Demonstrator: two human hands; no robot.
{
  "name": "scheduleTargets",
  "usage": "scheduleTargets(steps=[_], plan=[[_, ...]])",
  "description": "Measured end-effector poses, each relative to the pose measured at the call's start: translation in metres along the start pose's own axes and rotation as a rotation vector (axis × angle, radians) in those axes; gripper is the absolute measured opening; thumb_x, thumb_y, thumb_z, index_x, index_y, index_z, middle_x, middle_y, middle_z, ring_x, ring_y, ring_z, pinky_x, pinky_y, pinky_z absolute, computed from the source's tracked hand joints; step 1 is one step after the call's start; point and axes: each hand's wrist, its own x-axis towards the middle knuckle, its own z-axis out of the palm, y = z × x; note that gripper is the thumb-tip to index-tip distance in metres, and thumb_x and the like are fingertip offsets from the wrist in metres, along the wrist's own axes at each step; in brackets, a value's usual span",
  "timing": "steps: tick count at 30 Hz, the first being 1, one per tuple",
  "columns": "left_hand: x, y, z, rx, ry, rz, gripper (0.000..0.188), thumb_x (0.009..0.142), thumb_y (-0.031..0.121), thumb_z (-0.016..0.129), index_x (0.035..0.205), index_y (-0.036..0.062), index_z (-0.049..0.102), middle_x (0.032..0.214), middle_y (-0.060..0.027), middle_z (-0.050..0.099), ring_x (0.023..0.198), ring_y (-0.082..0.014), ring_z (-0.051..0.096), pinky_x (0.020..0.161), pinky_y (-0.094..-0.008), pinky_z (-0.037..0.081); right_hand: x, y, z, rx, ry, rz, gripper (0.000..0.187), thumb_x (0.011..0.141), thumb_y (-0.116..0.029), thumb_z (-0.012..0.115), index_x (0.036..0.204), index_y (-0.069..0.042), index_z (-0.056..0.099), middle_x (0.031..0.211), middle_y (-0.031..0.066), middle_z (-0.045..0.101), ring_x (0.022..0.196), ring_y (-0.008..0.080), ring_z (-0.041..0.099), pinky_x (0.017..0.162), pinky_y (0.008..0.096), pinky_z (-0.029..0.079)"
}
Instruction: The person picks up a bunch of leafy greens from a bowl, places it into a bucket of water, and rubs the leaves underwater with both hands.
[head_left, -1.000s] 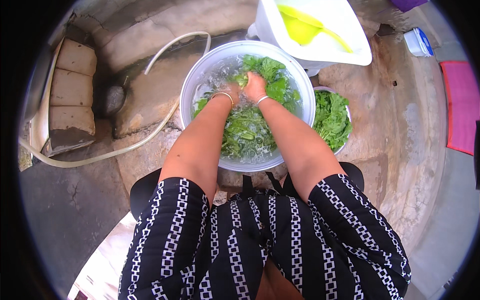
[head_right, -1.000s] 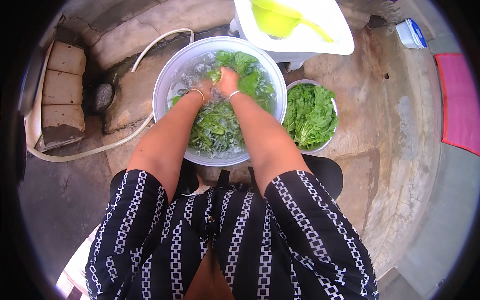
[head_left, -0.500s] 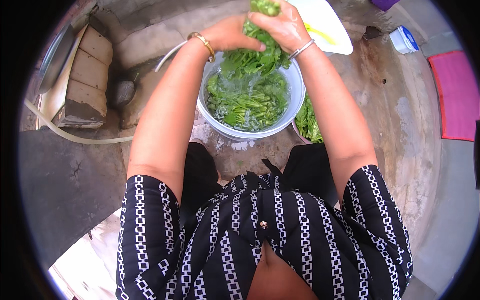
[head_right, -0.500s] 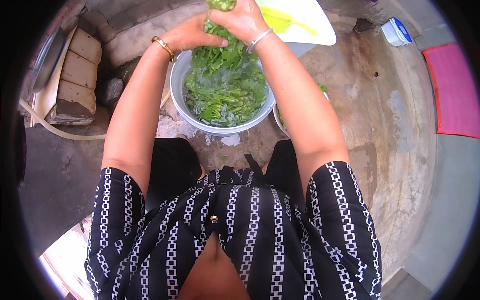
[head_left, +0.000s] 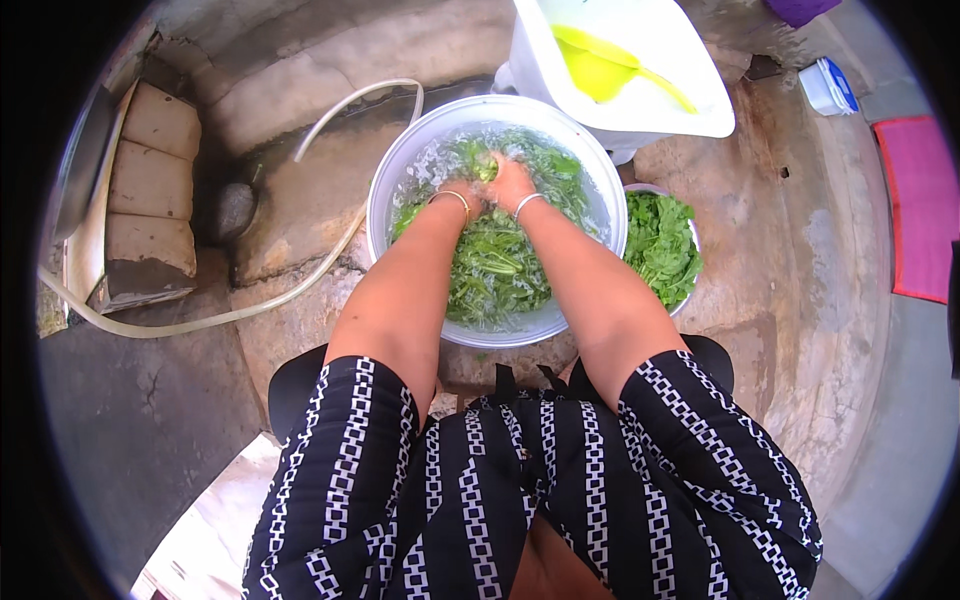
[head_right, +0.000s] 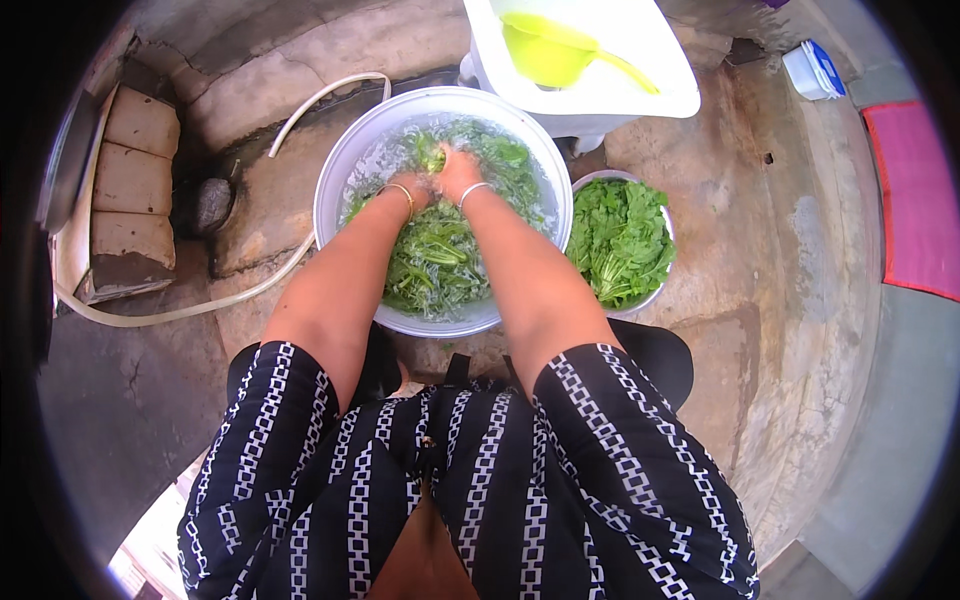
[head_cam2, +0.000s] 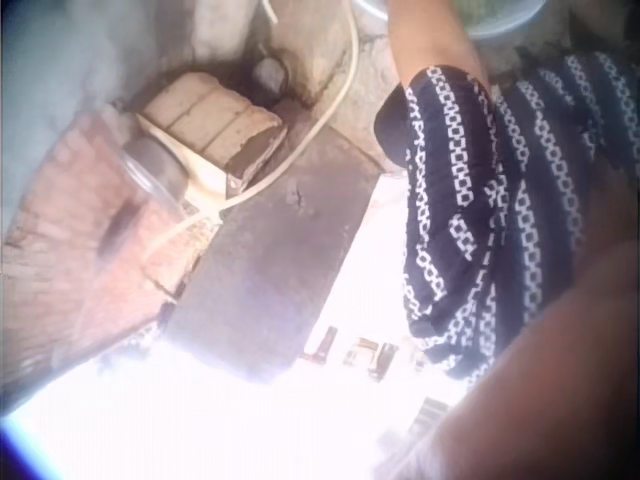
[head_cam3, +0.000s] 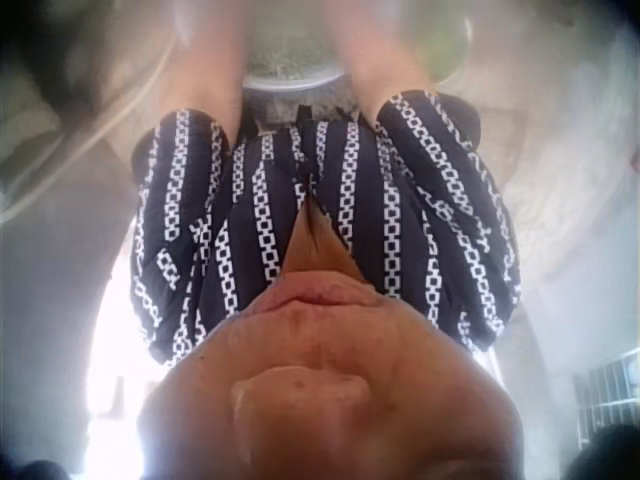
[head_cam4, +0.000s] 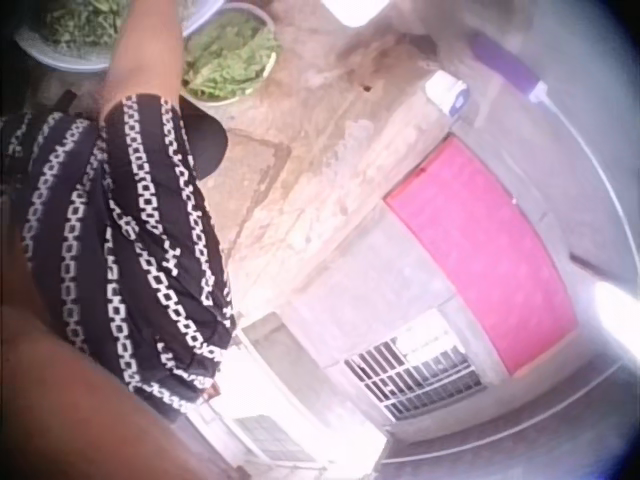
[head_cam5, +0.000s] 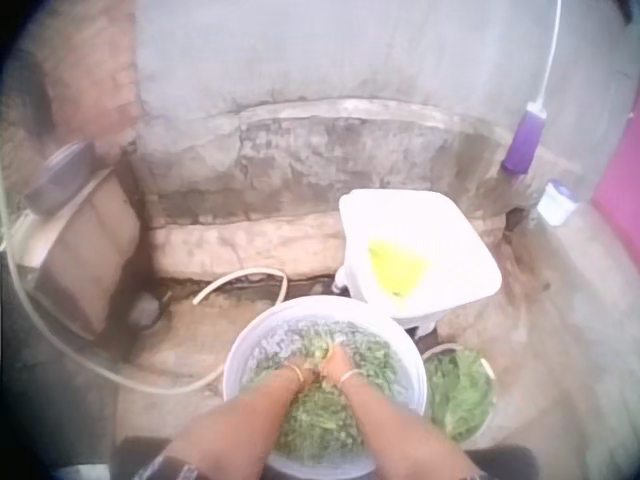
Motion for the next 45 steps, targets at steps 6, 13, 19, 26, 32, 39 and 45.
scheduleTargets(steps=[6,13,19,26,32,39,45], plan=[[-0.049,0.012,-0.060,-0.024,0.067,0.148,0.054,0.066,0.031,0.072,0.114,0.0113,0.058,0.118,-0.0125,0.057,0.109,-0.0305,0.053,0.096,-0.0391,0.040,-0.012,-0.038,-0.044,0.294,0.084,-0.197,0.035,0.064,-0.025,0.071,0.090,-0.007,0.058,0.085,0.0126,0.064,0.077,0.0272,0.062,0.071,0.0352,0.049],[-0.183,0.050,-0.180,-0.832,0.354,0.608,0.066,0.070,0.023,0.076,0.124,0.0043,0.044,0.107,-0.0083,0.059,0.099,-0.0155,0.054,0.088,-0.0300,0.043,-0.051,-0.174,-0.206,0.637,0.067,-0.432,0.020,0.073,-0.009,0.064,0.092,-0.004,0.058,0.080,0.0035,0.061,0.072,0.0111,0.057,0.063,0.0260,0.047],[-0.226,0.085,-0.190,-0.987,0.764,0.970,0.040,0.075,0.005,0.068,0.112,0.0038,0.054,0.097,-0.0038,0.060,0.089,-0.0123,0.056,0.078,-0.0274,0.047,-0.069,-0.224,-0.240,0.744,0.111,-0.647,0.013,0.074,0.000,0.061,0.086,-0.003,0.057,0.075,0.0001,0.056,0.066,0.0090,0.053,0.058,0.0243,0.046],[-0.219,0.066,-0.186,-0.984,0.499,0.853,0.051,0.073,0.007,0.071,0.119,0.0023,0.047,0.106,-0.0059,0.058,0.097,-0.0145,0.054,0.085,-0.0300,0.045,-0.068,-0.218,-0.225,0.755,0.094,-0.614,0.014,0.073,0.001,0.061,0.086,-0.003,0.057,0.075,0.0001,0.056,0.066,0.0092,0.053,0.058,0.0237,0.046],[-0.212,0.060,-0.182,-1.018,0.406,0.875,0.045,0.074,0.007,0.070,0.114,0.0019,0.051,0.102,-0.0049,0.060,0.094,-0.0137,0.055,0.083,-0.0297,0.046,-0.065,-0.212,-0.216,0.774,0.083,-0.570,0.013,0.074,0.001,0.061,0.085,-0.004,0.056,0.074,0.0000,0.056,0.065,0.0095,0.053,0.057,0.0238,0.046],[-0.175,0.071,-0.153,-0.719,0.320,0.518,0.056,0.070,0.022,0.077,0.116,0.0013,0.052,0.100,-0.0078,0.062,0.090,-0.0138,0.058,0.082,-0.0290,0.047,-0.070,-0.141,-0.192,0.990,0.070,-0.406,0.019,0.075,-0.001,0.060,0.094,-0.003,0.059,0.079,0.0026,0.059,0.068,0.0120,0.056,0.061,0.0250,0.047],[-0.157,0.148,-0.153,-0.542,0.359,0.622,0.049,0.071,0.032,0.075,0.103,-0.0009,0.058,0.089,-0.0118,0.065,0.086,-0.0189,0.062,0.078,-0.0325,0.049,-0.107,-0.089,-0.255,1.004,0.103,-0.456,0.015,0.077,-0.003,0.061,0.092,-0.002,0.061,0.081,0.0008,0.059,0.071,0.0101,0.056,0.063,0.0247,0.048]])
